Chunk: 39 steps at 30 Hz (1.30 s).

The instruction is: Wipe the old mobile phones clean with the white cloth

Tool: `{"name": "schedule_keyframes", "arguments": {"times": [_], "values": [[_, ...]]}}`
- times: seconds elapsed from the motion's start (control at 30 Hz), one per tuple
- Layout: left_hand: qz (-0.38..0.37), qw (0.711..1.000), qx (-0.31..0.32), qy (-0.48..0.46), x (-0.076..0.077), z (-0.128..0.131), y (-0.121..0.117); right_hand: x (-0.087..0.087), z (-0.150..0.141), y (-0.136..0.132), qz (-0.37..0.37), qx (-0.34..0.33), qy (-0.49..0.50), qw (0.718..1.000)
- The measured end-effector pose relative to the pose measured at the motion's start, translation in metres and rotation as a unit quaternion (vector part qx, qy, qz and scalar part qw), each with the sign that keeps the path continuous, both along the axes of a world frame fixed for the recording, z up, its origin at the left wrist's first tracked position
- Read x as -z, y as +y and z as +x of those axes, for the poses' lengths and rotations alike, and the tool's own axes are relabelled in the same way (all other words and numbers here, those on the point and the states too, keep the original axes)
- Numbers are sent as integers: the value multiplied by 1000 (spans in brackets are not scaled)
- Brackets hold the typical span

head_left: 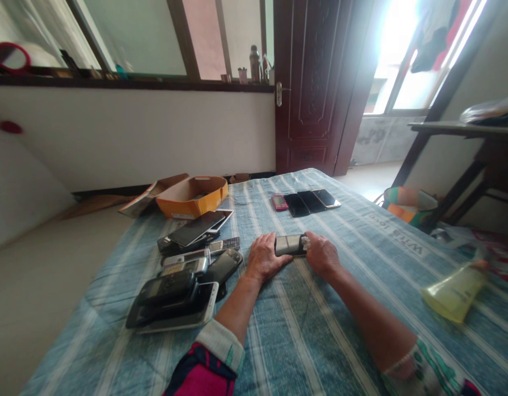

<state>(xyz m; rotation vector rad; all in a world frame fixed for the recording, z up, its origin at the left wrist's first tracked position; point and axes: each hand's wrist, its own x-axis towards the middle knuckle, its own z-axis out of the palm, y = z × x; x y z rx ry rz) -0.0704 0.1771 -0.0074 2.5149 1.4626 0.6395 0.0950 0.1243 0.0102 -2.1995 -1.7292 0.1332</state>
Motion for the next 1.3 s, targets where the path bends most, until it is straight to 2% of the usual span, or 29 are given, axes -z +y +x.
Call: {"name": "schedule_keyframes", "arguments": {"times": [0.27, 0.57, 0.83, 1.03, 1.3], "values": [[17, 1000, 7, -2, 1, 0, -1, 2, -3, 9, 12, 26, 9, 1000], [7, 1000, -3, -13, 1, 1, -4, -3, -5, -7, -20, -10, -45, 999], [14, 1000, -15, -6, 0, 3, -7, 1, -6, -1, 7, -13, -47, 999], [19, 1000, -17, -4, 0, 3, -9, -5, -6, -9, -36, -34, -78, 996], [19, 1000, -23, -2, 1, 4, -9, 8, -9, -4, 46, -53, -86, 994]]}}
